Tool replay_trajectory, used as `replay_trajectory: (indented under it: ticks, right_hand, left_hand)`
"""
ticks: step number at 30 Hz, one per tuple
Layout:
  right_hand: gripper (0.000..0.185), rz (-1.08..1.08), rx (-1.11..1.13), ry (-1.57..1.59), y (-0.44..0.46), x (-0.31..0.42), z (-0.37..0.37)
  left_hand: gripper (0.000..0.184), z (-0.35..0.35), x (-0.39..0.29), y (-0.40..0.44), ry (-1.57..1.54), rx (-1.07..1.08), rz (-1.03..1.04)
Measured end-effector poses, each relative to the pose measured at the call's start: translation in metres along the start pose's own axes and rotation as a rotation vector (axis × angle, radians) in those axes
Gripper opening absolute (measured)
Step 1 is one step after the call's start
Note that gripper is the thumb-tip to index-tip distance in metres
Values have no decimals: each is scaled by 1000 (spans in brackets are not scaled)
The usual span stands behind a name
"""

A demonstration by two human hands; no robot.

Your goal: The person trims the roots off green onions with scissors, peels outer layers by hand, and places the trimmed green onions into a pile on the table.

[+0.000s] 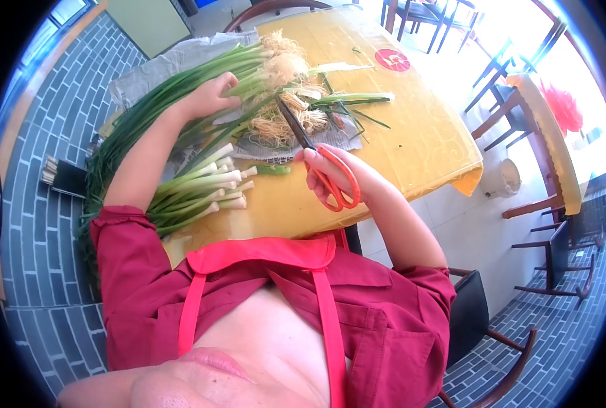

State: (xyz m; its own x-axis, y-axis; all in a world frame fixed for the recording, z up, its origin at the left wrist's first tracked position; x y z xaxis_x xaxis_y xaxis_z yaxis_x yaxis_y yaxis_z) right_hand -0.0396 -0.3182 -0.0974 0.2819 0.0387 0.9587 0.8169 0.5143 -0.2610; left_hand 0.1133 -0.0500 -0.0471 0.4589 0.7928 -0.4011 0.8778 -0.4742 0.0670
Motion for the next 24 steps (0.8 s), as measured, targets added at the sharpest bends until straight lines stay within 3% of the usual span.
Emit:
replay_trajectory:
  ticks: [1, 4, 8, 18, 24]
  right_hand:
    - [44, 4, 2, -32, 1, 1, -2]
    - [46, -59, -56, 40, 5, 7, -2]
    - [44, -22, -60, -242, 14, 20, -2]
    - [43, -50, -179, -305, 27, 31, 8]
    - [45, -36, -180, -291, 27, 28, 9]
  left_hand:
    - [42, -5, -3, -2, -56, -39, 74]
    - [40, -22, -20, -14, -548, 226, -209]
    - [40, -36, -18, -11, -472, 246, -213]
    - [53, -23, -48, -35, -359, 172, -215]
    - [44, -19, -47, -41, -358, 115, -230]
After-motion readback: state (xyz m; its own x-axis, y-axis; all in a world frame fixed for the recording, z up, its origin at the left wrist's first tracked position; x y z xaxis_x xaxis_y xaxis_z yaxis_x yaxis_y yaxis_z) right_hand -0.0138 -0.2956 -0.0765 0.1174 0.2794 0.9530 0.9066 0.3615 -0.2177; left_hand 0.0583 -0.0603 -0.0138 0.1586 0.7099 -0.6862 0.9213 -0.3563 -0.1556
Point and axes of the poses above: each hand's wrist, its own y-axis towards the middle knuckle, its own z-axis out of the palm, x = y × z, the point moved 4 cm from there along y, towards the middle knuckle, and after that the axes turned 6 degrees about -x, right-handed, at the moved point
